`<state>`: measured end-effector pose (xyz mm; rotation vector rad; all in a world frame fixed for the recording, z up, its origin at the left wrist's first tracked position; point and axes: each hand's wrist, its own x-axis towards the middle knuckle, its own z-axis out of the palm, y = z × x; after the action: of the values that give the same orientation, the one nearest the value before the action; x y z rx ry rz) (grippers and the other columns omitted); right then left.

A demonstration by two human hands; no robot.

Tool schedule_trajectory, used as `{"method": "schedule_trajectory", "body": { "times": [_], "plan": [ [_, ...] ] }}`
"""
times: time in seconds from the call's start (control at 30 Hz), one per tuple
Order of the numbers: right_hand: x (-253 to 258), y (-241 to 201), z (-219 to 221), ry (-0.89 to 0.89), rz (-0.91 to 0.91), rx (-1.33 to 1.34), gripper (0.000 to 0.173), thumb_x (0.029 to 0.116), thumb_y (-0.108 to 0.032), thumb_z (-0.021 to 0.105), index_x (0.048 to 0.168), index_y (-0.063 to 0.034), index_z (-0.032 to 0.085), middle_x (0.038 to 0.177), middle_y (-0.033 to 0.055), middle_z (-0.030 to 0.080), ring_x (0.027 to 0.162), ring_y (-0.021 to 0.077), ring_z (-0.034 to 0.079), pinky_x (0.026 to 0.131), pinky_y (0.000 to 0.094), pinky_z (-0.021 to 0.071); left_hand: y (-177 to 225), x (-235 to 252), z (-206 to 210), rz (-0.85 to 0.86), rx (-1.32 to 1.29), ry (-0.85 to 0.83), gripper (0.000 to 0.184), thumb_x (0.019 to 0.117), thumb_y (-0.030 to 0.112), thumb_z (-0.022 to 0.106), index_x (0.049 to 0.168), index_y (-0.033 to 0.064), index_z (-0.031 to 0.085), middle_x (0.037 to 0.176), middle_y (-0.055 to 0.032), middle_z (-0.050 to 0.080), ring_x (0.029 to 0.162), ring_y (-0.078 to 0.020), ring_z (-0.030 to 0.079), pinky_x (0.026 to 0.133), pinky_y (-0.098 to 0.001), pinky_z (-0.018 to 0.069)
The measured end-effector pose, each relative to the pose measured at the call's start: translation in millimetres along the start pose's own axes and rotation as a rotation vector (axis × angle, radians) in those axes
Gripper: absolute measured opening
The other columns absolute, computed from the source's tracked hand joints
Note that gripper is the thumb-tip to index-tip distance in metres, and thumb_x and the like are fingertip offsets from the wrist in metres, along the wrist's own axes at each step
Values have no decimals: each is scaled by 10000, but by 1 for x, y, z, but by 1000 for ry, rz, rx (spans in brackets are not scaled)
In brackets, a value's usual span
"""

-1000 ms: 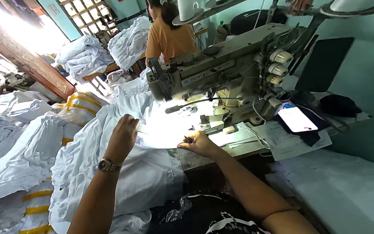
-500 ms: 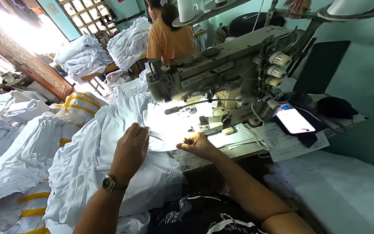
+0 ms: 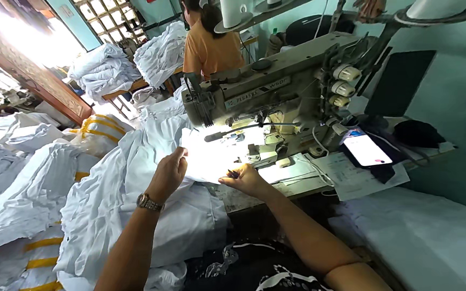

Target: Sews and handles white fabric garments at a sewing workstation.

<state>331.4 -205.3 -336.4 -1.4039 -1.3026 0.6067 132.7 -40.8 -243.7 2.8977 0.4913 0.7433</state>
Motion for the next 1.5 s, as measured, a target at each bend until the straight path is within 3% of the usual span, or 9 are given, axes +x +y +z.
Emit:
{"method": "schedule_trajectory", "body": {
  "times": [0.13, 0.3, 0.5, 0.7, 0.87, 1.1, 1.23, 1.37, 1.5],
  "plan": [
    [-1, -1, -4, -25, 23, -10, 388, 904, -346, 721, 625, -133, 556, 571, -112, 428, 525, -32, 385, 517, 195, 323, 45, -10, -15, 187, -87, -1, 224, 959, 116, 515, 1051, 73, 715, 805, -57, 658, 691, -158, 634, 644, -332, 550],
    [-2, 0, -5, -62, 4, -39, 334, 886, -332, 764, 696, -91, 632, 657, -82, 508, 594, -40, 436, 565, 170, 367, 34, 0, -17, 225, 196, -133, 162, 968, 131, 601, 1016, 71, 744, 895, -125, 639, 883, -317, 650, 819, -505, 520],
    [-3, 5, -8, -92, -23, -6, 268, 894, -319, 766, 789, -76, 726, 731, -64, 579, 650, -47, 478, 611, 158, 407, 60, -1, -19, 237, -165, -437, 160, 989, 214, 623, 1003, 54, 622, 814, -79, 647, 823, -233, 646, 882, -433, 501],
    [-3, 5, -6, -88, -43, -49, 284, 889, -319, 782, 786, -64, 713, 733, -47, 593, 659, -38, 496, 627, 159, 423, -12, 9, -27, 103, 245, -335, 90, 933, 123, 719, 954, 36, 732, 874, -126, 711, 912, -334, 696, 998, -620, 462],
    [-8, 11, -4, -48, -98, 44, 111, 887, -189, 743, 882, -85, 781, 875, -30, 692, 760, -52, 571, 703, 148, 487, 76, -38, -53, 235, -387, -617, 172, 977, 206, 641, 1101, 90, 669, 718, -54, 649, 601, -187, 636, 560, -390, 547],
    [-19, 26, 5, 23, -203, 66, 115, 904, -136, 718, 967, -74, 792, 941, 14, 711, 805, -8, 615, 720, 160, 522, 51, -29, 20, 17, -67, -378, 383, 1056, 321, 540, 1285, 42, 670, 1144, -150, 718, 1105, -315, 676, 1015, -532, 496],
    [-21, 29, 4, 45, -194, 48, 103, 904, -124, 715, 957, -69, 784, 956, 16, 714, 779, -5, 605, 693, 165, 513, 44, -17, 45, -62, 142, -378, 417, 1073, 289, 424, 995, 10, 723, 976, -162, 719, 1055, -352, 669, 1084, -578, 404],
    [-23, 27, 3, 50, -202, 59, 96, 912, -113, 712, 967, -63, 771, 953, 18, 703, 760, -1, 590, 666, 160, 497, 38, 1, 48, -105, 187, -396, 348, 1026, 214, 497, 966, -35, 733, 1030, -206, 721, 1151, -394, 639, 1189, -613, 268],
    [-21, 23, 0, 94, -196, 3, 114, 933, -123, 680, 956, -46, 761, 958, 31, 694, 783, -1, 593, 707, 158, 505, 27, 13, 50, -215, 58, -350, 340, 881, 116, 691, 1164, -71, 699, 1282, -251, 657, 1358, -402, 514, 1249, -554, 202]
  ]
}}
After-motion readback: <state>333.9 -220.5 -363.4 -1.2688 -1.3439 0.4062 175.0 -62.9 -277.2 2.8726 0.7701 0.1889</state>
